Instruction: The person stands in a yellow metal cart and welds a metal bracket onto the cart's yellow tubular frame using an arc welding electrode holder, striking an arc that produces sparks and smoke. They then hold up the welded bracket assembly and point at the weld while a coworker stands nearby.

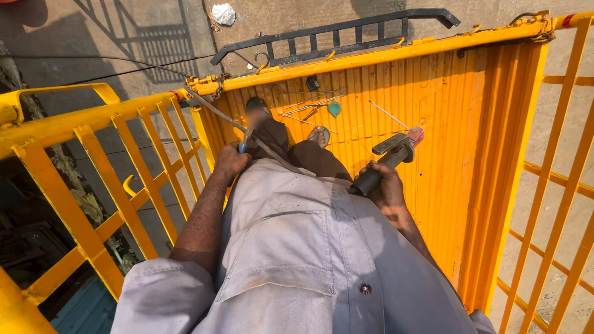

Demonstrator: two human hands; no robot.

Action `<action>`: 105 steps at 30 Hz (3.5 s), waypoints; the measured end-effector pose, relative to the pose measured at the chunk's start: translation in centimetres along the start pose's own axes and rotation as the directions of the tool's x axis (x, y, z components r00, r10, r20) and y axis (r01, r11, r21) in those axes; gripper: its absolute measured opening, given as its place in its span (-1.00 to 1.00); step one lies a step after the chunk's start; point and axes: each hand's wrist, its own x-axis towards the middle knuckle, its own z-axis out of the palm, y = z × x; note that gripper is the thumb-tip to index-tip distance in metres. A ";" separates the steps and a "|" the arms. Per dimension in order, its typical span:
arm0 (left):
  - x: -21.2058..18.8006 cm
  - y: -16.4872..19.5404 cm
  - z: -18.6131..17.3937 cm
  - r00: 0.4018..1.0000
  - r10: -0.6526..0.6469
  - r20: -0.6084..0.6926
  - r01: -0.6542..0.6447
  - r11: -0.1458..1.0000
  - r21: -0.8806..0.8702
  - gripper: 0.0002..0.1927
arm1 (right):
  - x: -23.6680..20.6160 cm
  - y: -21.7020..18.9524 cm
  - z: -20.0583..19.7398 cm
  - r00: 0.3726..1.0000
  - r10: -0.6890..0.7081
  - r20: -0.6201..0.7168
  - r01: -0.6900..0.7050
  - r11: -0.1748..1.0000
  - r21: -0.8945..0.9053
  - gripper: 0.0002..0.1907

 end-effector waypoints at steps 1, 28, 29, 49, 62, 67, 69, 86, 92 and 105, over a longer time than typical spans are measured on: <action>-0.4 -0.1 0.4 1.000 0.028 0.002 -0.028 0.998 0.056 -0.58 | 0.0 -0.1 -0.1 1.000 0.006 0.016 -0.006 1.000 -0.005 -0.86; -3.1 -5.9 -0.8 0.986 -0.163 -0.027 0.046 0.424 -0.904 -0.80 | 2.1 -0.9 6.2 0.991 0.137 -0.003 -0.133 0.957 -0.256 -0.77; -3.2 -5.9 -1.1 0.984 -0.176 -0.022 0.054 0.415 -0.908 -0.82 | 2.1 -0.7 6.5 0.991 0.136 -0.012 -0.135 0.956 -0.261 -0.77; 0.5 1.9 -6.5 0.996 -0.084 0.033 0.053 0.250 -0.967 -0.82 | -0.5 1.3 5.9 0.999 -0.015 -0.032 0.007 0.972 -0.236 -0.75; 1.5 10.3 -8.9 0.998 -0.020 -0.067 -0.063 0.151 -0.986 -0.72 | -2.6 2.9 4.1 0.995 -0.040 -0.094 0.023 0.986 -0.167 -0.77; 1.9 10.2 -9.0 0.994 0.015 -0.105 -0.106 0.060 -0.993 -0.65 | -2.7 3.2 4.6 0.995 -0.064 -0.074 0.050 0.983 -0.175 -0.72; 1.8 10.3 -9.7 0.994 0.008 -0.105 -0.105 0.030 -0.994 -0.63 | -2.9 3.1 5.1 0.996 -0.070 -0.047 0.061 0.982 -0.177 -0.72; 2.7 16.1 -18.5 0.928 -0.102 -0.359 -0.367 -0.076 -0.927 -0.45 | -4.2 2.8 6.9 0.998 -0.010 -0.056 0.001 0.987 -0.159 -0.76; 2.8 16.6 -20.7 0.911 -0.092 -0.403 -0.412 -0.268 -0.871 -0.46 | -4.2 3.0 7.0 0.997 0.001 -0.080 -0.012 0.990 -0.143 -0.78; -1.4 7.5 -15.5 0.879 0.061 -0.473 -0.471 -0.052 -0.881 -0.61 | -1.6 1.8 8.2 0.996 0.079 -0.040 -0.087 0.964 -0.250 -0.77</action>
